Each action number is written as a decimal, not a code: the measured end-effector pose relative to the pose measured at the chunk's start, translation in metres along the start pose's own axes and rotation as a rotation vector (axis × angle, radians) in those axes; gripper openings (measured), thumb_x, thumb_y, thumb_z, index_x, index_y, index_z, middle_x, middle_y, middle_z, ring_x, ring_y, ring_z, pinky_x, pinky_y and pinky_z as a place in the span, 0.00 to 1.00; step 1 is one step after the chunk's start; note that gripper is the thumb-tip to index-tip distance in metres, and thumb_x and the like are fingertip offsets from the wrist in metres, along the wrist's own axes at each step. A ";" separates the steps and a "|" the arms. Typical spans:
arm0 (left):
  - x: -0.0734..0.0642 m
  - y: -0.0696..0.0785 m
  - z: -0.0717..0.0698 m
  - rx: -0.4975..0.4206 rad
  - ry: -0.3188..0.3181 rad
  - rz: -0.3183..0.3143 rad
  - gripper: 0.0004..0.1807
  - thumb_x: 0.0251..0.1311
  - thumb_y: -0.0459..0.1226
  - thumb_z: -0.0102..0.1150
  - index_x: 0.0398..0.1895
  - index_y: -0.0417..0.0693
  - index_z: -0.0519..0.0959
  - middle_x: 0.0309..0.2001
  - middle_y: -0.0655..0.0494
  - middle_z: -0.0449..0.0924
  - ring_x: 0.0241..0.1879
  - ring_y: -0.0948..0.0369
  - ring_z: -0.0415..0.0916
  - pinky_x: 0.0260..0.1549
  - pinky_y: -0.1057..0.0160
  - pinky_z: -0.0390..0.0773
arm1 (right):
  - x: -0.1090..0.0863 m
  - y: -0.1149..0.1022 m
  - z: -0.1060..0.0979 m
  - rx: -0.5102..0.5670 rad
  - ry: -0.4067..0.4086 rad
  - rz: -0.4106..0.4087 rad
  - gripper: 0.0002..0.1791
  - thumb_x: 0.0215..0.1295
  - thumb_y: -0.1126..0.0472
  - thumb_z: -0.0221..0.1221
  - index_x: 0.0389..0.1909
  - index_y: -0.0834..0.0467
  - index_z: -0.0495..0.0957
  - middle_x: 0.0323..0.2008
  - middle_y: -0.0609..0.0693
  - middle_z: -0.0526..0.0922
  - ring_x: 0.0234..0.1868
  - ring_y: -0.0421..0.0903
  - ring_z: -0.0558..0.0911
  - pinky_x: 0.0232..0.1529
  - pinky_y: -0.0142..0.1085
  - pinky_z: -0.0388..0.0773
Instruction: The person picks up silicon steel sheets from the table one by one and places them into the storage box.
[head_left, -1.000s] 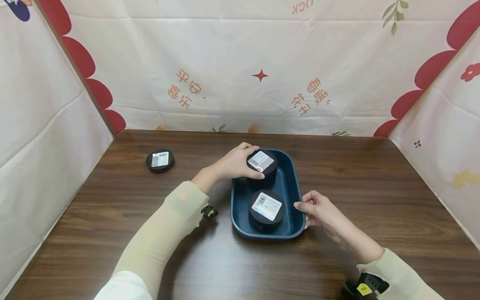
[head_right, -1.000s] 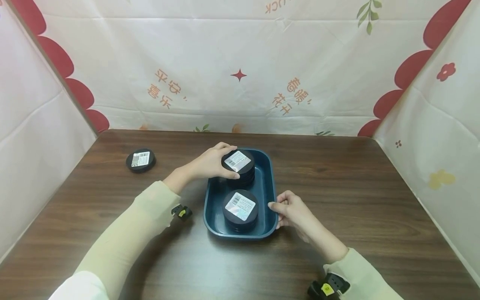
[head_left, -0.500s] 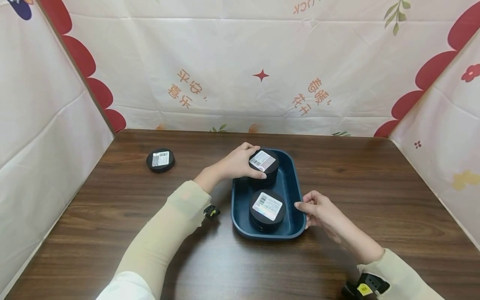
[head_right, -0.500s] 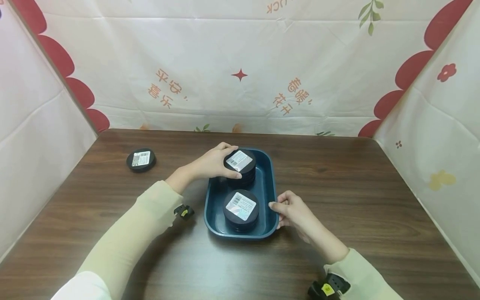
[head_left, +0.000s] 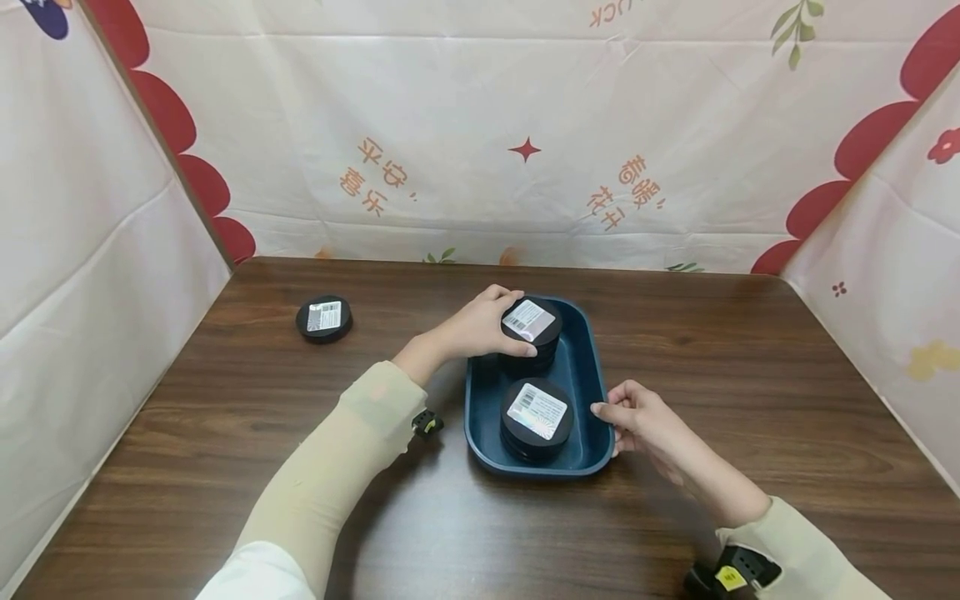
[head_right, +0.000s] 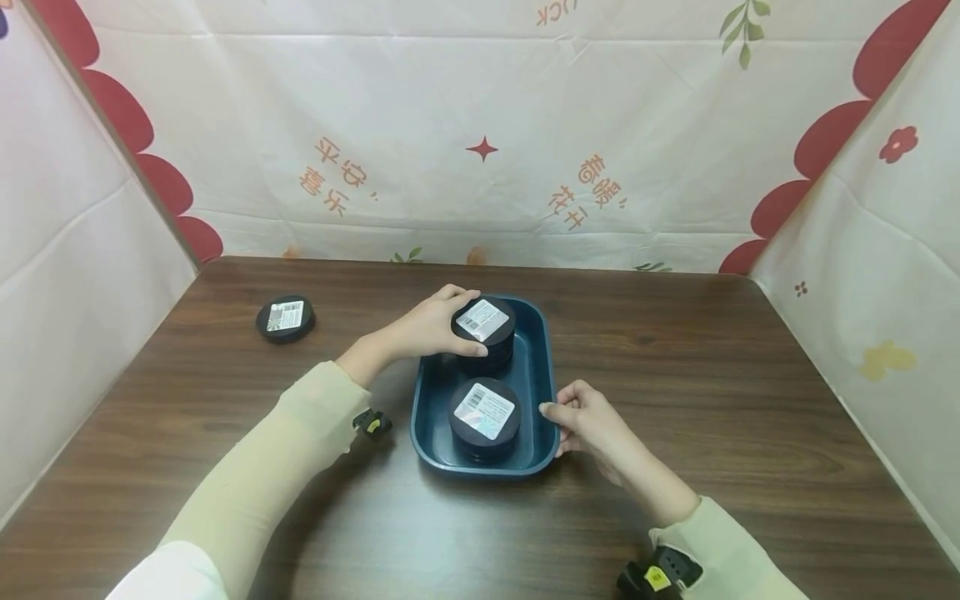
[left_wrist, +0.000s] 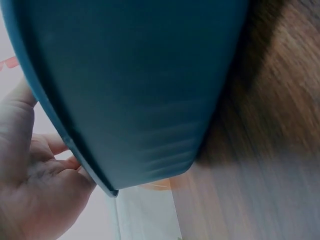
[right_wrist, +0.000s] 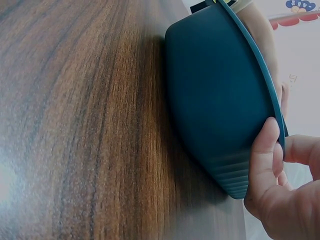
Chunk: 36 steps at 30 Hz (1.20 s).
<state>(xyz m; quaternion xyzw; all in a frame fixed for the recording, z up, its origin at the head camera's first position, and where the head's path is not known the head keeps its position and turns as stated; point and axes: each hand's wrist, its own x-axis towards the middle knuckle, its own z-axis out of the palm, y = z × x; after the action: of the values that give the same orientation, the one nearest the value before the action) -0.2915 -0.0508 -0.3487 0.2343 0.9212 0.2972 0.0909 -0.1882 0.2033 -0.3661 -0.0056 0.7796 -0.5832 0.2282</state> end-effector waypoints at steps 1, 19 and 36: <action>0.000 0.000 0.000 0.001 0.001 0.002 0.52 0.46 0.55 0.67 0.71 0.47 0.54 0.65 0.47 0.57 0.54 0.56 0.64 0.54 0.59 0.68 | 0.000 0.000 0.000 -0.001 0.002 0.001 0.14 0.66 0.60 0.54 0.40 0.65 0.61 0.23 0.49 0.69 0.21 0.41 0.72 0.24 0.34 0.77; -0.007 0.001 0.001 0.146 0.019 -0.010 0.55 0.48 0.63 0.60 0.73 0.49 0.48 0.70 0.50 0.52 0.65 0.56 0.56 0.61 0.55 0.63 | 0.000 -0.001 0.000 0.000 0.007 -0.001 0.13 0.66 0.61 0.54 0.40 0.65 0.61 0.22 0.50 0.69 0.20 0.41 0.72 0.24 0.34 0.77; -0.019 -0.004 -0.001 0.278 -0.038 0.080 0.57 0.52 0.68 0.48 0.74 0.46 0.37 0.74 0.55 0.31 0.72 0.62 0.28 0.69 0.54 0.37 | -0.001 0.001 0.000 0.016 -0.006 -0.013 0.13 0.66 0.61 0.53 0.39 0.65 0.61 0.22 0.50 0.70 0.19 0.41 0.73 0.23 0.34 0.77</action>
<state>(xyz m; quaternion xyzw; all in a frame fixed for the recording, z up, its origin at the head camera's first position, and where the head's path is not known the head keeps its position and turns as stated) -0.2772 -0.0634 -0.3498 0.2864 0.9416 0.1655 0.0629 -0.1868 0.2041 -0.3668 -0.0106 0.7743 -0.5906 0.2270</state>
